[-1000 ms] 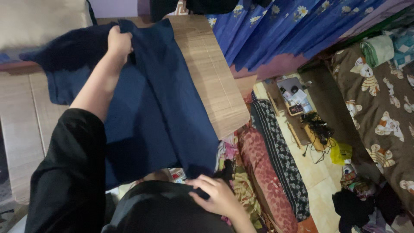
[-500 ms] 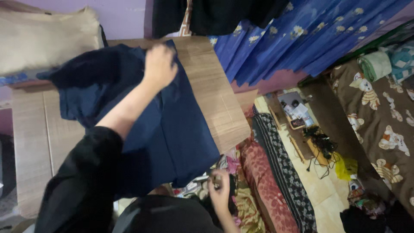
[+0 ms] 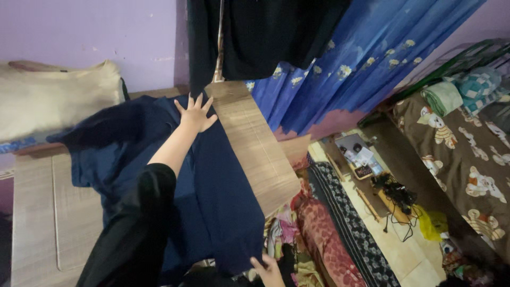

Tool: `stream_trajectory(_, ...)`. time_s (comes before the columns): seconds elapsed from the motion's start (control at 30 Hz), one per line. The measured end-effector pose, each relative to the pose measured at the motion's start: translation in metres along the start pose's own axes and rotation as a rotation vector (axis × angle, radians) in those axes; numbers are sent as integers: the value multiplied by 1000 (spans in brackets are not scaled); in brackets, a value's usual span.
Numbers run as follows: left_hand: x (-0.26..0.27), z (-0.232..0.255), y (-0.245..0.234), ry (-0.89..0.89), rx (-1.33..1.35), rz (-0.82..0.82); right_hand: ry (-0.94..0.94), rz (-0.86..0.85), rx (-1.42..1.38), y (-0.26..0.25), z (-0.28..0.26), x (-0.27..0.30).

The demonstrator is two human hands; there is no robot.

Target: The person folds several t-shirts one by one on a wooden table. They smooth each shirt, fold the sleeves and sides, then fold the garment into a compact rectangle and stack it with the others.

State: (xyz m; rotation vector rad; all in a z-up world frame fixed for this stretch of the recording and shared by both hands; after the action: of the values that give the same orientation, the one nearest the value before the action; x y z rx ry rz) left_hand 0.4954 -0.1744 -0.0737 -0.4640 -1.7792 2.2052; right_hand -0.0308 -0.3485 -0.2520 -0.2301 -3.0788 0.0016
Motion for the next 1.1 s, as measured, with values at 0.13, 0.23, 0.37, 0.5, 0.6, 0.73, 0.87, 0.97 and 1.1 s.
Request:
stream_trajectory(0.13,1,2,-4,2,-35,2,271,41,-103,-5,30,8)
stream_trajectory(0.23,6,1,-8,5,-64,23,206,19,-76,3,37,-3)
stream_trajectory(0.37,8,7,-15,10,-161,75,274,71,-21,6,41,-17)
stream_trajectory(0.5,29,54,-30,66,-510,319,309,-209,323,-7,4,-34)
stream_trajectory(0.6,102,124,-38,221,-567,439,345,-426,629,-36,-75,-31)
stream_trajectory(0.73,224,174,-23,414,-118,-44,-288,-654,576,-12,-249,-67)
stream_trajectory(0.87,290,173,-20,432,22,126,-190,-510,399,41,-301,-161)
stream_trajectory(0.97,306,163,-11,412,44,248,-472,-501,583,116,-294,-256)
stream_trajectory(1.1,315,165,-11,395,96,244,-734,-421,1167,177,-246,-348)
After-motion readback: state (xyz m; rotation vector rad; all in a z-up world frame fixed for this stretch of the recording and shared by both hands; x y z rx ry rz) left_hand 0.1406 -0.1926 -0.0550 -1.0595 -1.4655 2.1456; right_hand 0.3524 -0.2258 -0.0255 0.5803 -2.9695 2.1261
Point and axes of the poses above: each hand's wrist, its own x-axis away from the middle knuckle, its own y-axis out of the palm, z = x × y, the point moved 7 cm from there along -x, towards the middle knuckle, and after that the axes turned 2 degrees about -z, right-handed, at the moved point
